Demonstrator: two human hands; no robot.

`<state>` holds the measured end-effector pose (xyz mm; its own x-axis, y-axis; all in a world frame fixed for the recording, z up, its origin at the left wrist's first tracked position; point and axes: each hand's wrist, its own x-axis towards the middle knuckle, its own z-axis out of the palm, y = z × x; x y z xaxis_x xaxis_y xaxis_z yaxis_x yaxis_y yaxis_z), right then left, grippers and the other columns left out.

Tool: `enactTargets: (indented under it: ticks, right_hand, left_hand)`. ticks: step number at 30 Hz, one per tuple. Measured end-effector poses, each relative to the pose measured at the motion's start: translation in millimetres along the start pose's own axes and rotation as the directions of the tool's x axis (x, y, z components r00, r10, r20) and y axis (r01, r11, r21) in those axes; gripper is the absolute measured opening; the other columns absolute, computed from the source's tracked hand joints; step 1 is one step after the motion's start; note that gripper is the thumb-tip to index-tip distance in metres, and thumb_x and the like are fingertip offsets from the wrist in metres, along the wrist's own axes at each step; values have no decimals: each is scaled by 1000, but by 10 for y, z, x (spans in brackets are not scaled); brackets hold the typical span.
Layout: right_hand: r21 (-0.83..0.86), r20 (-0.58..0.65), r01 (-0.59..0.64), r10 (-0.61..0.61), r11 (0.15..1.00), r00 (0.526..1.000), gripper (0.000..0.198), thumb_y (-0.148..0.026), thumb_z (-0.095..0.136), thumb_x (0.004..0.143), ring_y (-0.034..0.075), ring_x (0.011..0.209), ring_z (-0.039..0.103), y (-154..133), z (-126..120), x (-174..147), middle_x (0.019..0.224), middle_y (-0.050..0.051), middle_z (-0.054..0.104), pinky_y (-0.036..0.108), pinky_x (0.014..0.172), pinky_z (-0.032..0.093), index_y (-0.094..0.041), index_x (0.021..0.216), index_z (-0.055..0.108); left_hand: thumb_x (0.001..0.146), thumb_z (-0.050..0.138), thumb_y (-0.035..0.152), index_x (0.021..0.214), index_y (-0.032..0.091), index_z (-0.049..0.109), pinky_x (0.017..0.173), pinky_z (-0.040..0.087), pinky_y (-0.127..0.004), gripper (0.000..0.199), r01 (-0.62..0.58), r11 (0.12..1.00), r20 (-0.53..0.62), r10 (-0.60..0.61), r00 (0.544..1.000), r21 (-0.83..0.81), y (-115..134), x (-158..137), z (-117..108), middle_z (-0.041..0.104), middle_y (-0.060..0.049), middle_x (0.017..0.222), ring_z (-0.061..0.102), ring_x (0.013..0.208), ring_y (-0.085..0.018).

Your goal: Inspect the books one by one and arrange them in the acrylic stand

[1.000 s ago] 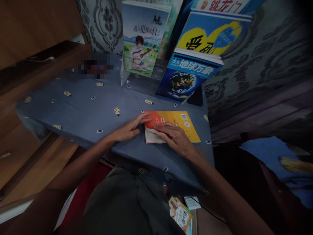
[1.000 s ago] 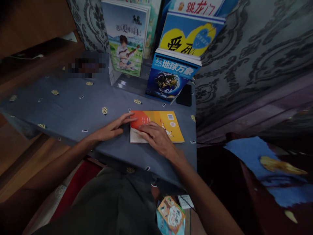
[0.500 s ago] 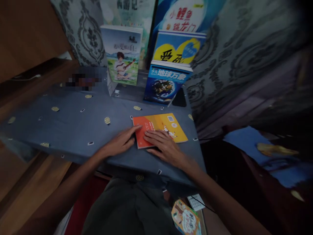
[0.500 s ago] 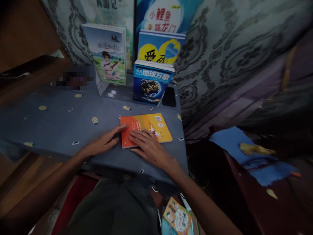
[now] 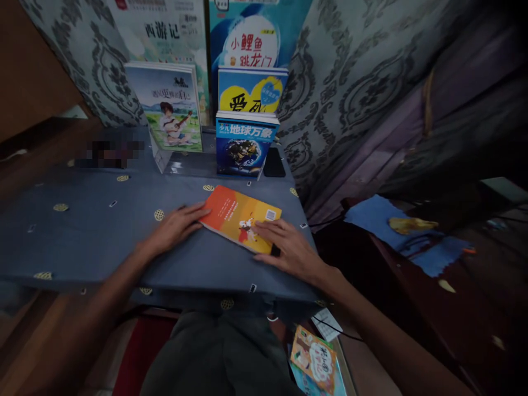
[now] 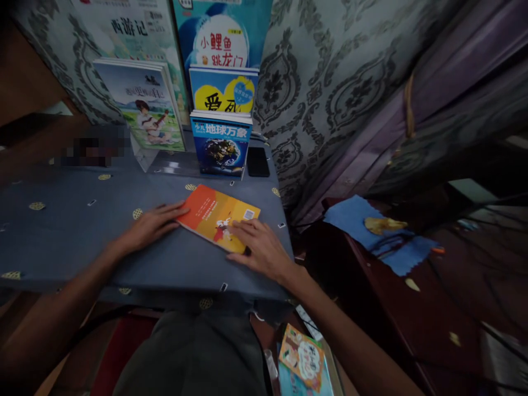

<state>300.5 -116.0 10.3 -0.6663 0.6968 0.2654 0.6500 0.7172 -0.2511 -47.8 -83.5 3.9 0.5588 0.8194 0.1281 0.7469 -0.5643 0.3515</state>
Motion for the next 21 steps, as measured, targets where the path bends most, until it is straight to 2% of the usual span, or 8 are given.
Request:
enactTargets:
  ticks: [2, 5, 9, 13, 18, 21]
  right_hand:
    - [-4, 39, 14, -14, 1000, 999, 64, -53, 71, 89, 33, 126, 59, -120, -9, -24, 140, 13, 65, 52, 100, 51, -24, 143, 57]
    - [-21, 75, 37, -35, 999, 997, 64, -54, 69, 90, 32, 124, 58, -201, -13, -40, 140, 13, 65, 49, 96, 49, -24, 145, 54]
    - [-93, 17, 49, -47, 995, 999, 58, -55, 64, 93, 32, 122, 57, -263, 48, -27, 139, 14, 65, 49, 95, 45, -21, 140, 57]
    - [-139, -53, 45, -52, 989, 997, 51, -57, 62, 93, 32, 118, 59, -340, 139, -10, 132, 15, 68, 49, 97, 46, -21, 129, 65]
    - [-93, -143, 83, -96, 992, 985, 35, -44, 58, 99, 29, 112, 66, -350, 146, 2, 122, 14, 74, 47, 97, 53, -18, 120, 70]
    - [-45, -156, 111, -117, 993, 981, 29, -36, 55, 101, 26, 104, 71, -332, 90, 36, 115, 12, 78, 45, 95, 57, -17, 116, 72]
  left_hand:
    - [105, 33, 47, 147, 25, 51, 122, 32, -52, 51, 35, 998, -5, -35, 999, -61, -157, 66, -65, 53, -8, 153, 47, 144, -25]
    - [103, 36, 40, 147, 24, 52, 123, 28, -54, 49, 62, 992, -33, -66, 997, -109, -228, 121, -43, 56, -7, 151, 45, 146, -25]
    - [101, 38, 34, 147, 20, 50, 123, 27, -55, 50, 76, 991, -71, -84, 994, -110, -164, 115, 42, 55, -9, 151, 46, 145, -25]
    - [100, 39, 31, 147, 22, 50, 123, 27, -54, 49, 85, 991, -71, -92, 993, -100, -140, 101, 52, 56, -7, 151, 46, 145, -24]
    - [100, 40, 31, 148, 23, 50, 123, 28, -54, 49, 75, 993, -81, -83, 993, -95, -176, 103, 61, 56, -6, 150, 47, 144, -24]
    - [100, 41, 31, 147, 23, 51, 123, 29, -52, 49, 67, 994, -87, -74, 993, -90, -195, 102, 82, 56, -6, 151, 47, 144, -23]
